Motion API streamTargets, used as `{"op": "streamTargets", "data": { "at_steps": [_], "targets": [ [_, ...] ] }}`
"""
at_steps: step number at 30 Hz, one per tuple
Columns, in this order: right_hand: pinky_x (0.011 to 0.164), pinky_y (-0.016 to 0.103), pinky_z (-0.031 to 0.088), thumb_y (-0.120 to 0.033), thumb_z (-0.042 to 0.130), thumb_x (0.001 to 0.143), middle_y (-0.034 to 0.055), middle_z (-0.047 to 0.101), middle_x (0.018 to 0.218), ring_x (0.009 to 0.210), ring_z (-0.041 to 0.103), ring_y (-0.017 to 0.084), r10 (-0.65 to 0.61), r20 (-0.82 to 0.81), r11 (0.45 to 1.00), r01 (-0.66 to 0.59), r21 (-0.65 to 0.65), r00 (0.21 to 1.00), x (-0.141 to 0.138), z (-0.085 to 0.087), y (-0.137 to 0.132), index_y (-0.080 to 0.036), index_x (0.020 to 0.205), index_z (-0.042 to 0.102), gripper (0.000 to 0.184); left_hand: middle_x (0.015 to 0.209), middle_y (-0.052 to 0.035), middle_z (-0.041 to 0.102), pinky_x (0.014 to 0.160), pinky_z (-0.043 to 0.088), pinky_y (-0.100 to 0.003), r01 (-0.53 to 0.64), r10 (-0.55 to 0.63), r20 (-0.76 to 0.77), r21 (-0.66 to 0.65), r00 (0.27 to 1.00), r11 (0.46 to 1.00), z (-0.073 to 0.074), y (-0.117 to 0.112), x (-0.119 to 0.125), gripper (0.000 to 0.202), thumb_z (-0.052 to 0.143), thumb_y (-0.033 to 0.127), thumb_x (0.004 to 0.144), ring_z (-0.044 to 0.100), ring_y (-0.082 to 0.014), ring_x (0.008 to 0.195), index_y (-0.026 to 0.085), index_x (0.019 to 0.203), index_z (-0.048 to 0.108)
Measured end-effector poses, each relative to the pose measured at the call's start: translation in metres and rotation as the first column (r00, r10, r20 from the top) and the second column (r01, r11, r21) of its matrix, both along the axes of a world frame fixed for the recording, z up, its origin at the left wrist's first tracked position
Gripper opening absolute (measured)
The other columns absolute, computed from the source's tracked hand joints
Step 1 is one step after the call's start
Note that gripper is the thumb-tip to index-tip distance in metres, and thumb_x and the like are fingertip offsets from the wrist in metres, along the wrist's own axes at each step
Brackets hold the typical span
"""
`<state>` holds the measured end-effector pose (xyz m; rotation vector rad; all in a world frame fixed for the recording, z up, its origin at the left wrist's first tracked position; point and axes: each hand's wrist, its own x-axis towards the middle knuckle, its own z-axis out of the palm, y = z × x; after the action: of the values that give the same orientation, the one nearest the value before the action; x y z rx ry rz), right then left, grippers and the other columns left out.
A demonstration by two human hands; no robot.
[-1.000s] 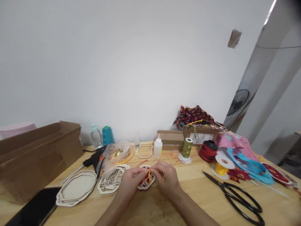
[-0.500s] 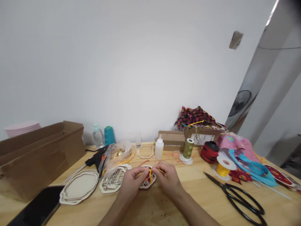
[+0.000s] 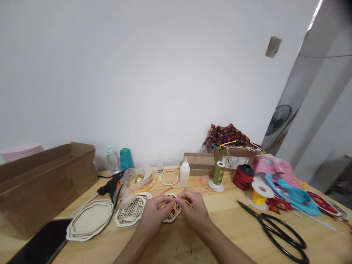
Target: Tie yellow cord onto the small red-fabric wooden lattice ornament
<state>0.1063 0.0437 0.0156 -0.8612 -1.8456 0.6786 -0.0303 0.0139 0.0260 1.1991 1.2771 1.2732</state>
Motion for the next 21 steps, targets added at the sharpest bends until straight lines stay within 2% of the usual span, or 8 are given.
{"op": "streamTargets", "data": {
  "at_steps": [6,9,13,17,21],
  "targets": [
    [0.052,0.02,0.04,-0.021,0.052,0.07,-0.0001,0.055,0.056,0.054,0.049,0.011,0.015,-0.224,0.976,-0.063,-0.21,0.974,-0.0049,-0.0013,-0.0003,-0.014,0.059,0.056,0.014,0.054,0.0012,0.065,0.047,0.039,-0.017,0.045,-0.044,0.032,-0.026,0.999,0.999,-0.0008,0.0011,0.0019,0.012,0.066,0.025,0.056,0.055,-0.0109,0.049,0.013,0.061,0.066],
    [0.051,0.021,0.04,-0.023,0.053,0.07,0.0002,0.055,0.055,0.053,0.049,0.012,0.028,-0.271,0.959,-0.102,-0.263,0.962,-0.0071,-0.0027,0.0004,-0.013,0.059,0.055,0.015,0.052,0.0012,0.065,0.045,0.038,-0.017,0.07,-0.066,0.078,-0.061,0.995,0.996,-0.0036,0.0019,0.0003,0.014,0.066,0.026,0.055,0.054,-0.01,0.046,0.013,0.061,0.066],
    [0.051,0.021,0.04,-0.024,0.052,0.07,0.0002,0.055,0.056,0.054,0.049,0.012,0.013,-0.254,0.965,-0.078,-0.25,0.967,-0.0068,-0.0049,0.0025,-0.013,0.06,0.056,0.015,0.049,0.0009,0.065,0.044,0.038,-0.017,0.082,-0.064,0.154,-0.114,0.986,0.99,-0.0037,0.0016,0.0007,0.018,0.069,0.027,0.052,0.053,-0.0089,0.041,0.013,0.063,0.066],
    [0.052,0.02,0.04,-0.023,0.05,0.073,0.0001,0.055,0.058,0.056,0.05,0.012,0.005,-0.192,0.979,-0.044,-0.199,0.981,-0.0045,-0.0066,0.0038,-0.013,0.062,0.056,0.016,0.04,0.0038,0.061,0.043,0.038,-0.017,0.071,-0.037,0.213,-0.15,0.976,0.986,-0.0012,0.0015,0.0023,0.018,0.068,0.029,0.054,0.051,-0.0078,0.038,0.014,0.065,0.066],
    [0.054,0.021,0.039,-0.021,0.05,0.074,-0.0001,0.055,0.059,0.058,0.05,0.012,-0.007,-0.12,0.992,-0.008,-0.122,0.993,-0.0035,-0.0071,0.0035,-0.015,0.063,0.056,0.015,0.048,-0.0006,0.066,0.047,0.04,-0.019,0.11,-0.064,0.263,-0.165,0.963,0.98,-0.0084,0.005,-0.0013,0.02,0.069,0.028,0.054,0.057,-0.0115,0.047,0.012,0.066,0.068]
  ]
}}
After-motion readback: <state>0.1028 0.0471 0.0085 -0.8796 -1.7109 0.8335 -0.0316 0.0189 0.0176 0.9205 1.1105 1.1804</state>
